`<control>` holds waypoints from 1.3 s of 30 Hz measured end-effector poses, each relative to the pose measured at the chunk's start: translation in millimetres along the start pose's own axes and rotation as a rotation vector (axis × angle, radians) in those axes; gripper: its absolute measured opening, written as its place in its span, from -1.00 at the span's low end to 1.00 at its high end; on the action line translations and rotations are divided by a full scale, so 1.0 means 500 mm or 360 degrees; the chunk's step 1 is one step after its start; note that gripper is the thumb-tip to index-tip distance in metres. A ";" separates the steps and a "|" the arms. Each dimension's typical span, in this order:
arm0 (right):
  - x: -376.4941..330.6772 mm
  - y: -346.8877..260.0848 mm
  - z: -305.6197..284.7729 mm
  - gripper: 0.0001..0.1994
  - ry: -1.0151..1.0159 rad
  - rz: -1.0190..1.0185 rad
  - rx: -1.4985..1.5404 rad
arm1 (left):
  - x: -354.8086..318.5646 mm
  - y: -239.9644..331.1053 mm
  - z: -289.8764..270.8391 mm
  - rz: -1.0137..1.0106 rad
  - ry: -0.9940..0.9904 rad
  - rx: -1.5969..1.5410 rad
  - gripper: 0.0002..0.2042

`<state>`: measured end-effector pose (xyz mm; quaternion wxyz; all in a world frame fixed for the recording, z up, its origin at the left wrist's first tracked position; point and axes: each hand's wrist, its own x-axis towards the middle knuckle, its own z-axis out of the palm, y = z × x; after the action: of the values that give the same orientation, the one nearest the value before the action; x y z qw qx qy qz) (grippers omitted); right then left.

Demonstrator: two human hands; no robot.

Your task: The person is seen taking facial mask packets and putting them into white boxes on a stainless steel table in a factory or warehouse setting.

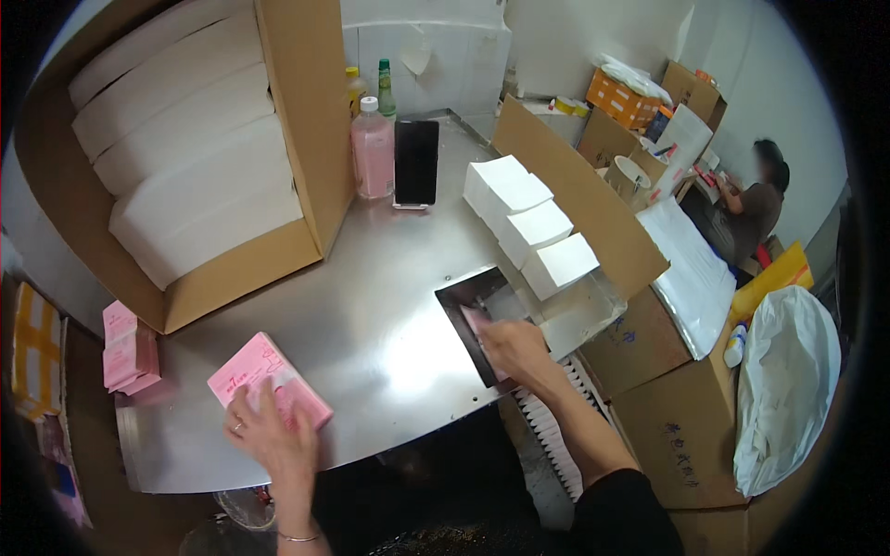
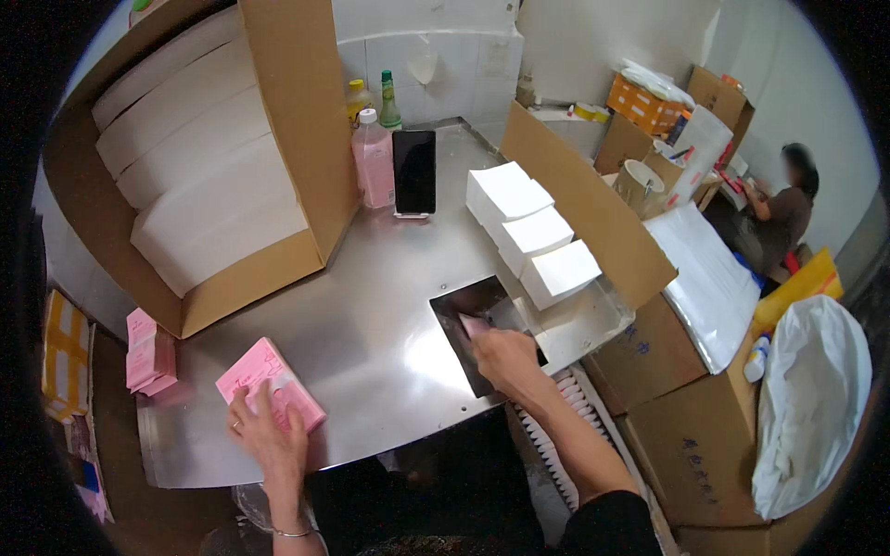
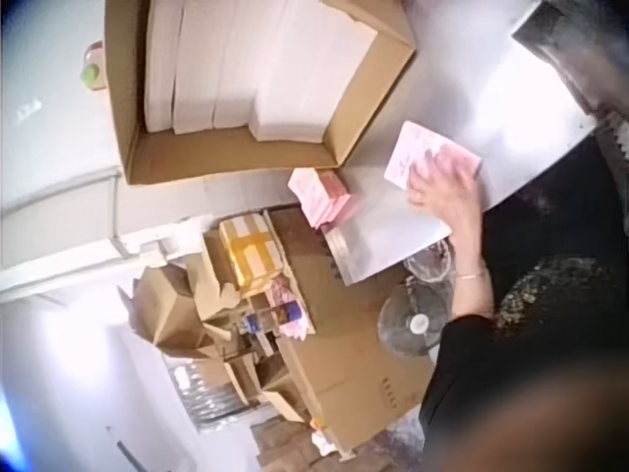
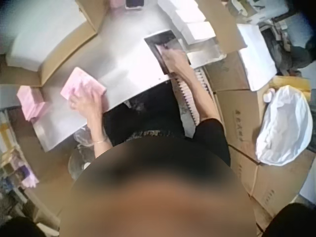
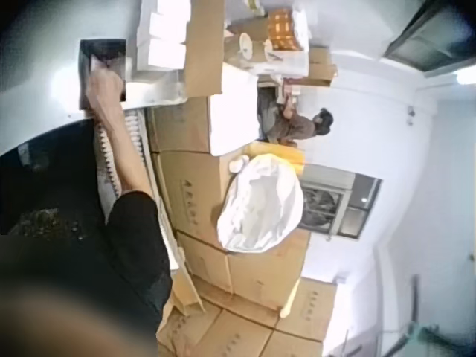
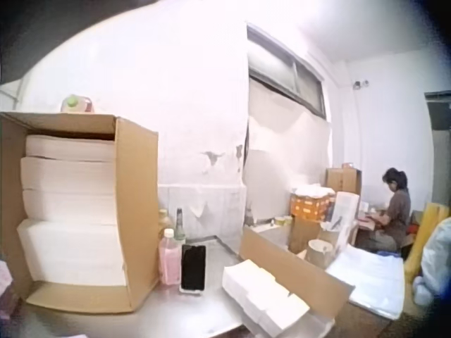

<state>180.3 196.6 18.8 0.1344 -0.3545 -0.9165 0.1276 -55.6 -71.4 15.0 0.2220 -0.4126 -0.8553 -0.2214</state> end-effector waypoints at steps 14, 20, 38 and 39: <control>0.066 0.122 -0.081 -0.88 0.1064 0.0152 -0.0721 | 0.045 -0.053 -0.026 -0.0098 -0.0434 -0.0338 -0.88; 0.045 0.158 -0.074 -0.89 0.1178 0.0068 -0.0292 | 0.032 0.143 0.004 0.0498 -0.0400 -0.1043 -0.86; -0.127 -0.141 0.045 -0.60 0.0498 -0.1209 -0.0135 | 0.012 0.156 0.046 0.0702 -0.0670 -0.0841 -0.38; -0.154 -0.168 0.062 -0.58 0.0429 -0.1342 -0.0041 | 0.012 0.153 0.042 0.0701 -0.0665 -0.0819 -0.38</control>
<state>173.1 79.6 5.6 0.2886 0.0351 -0.9568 0.0027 -1.7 -13.3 16.4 -0.0251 -0.6645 -0.6896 -0.2868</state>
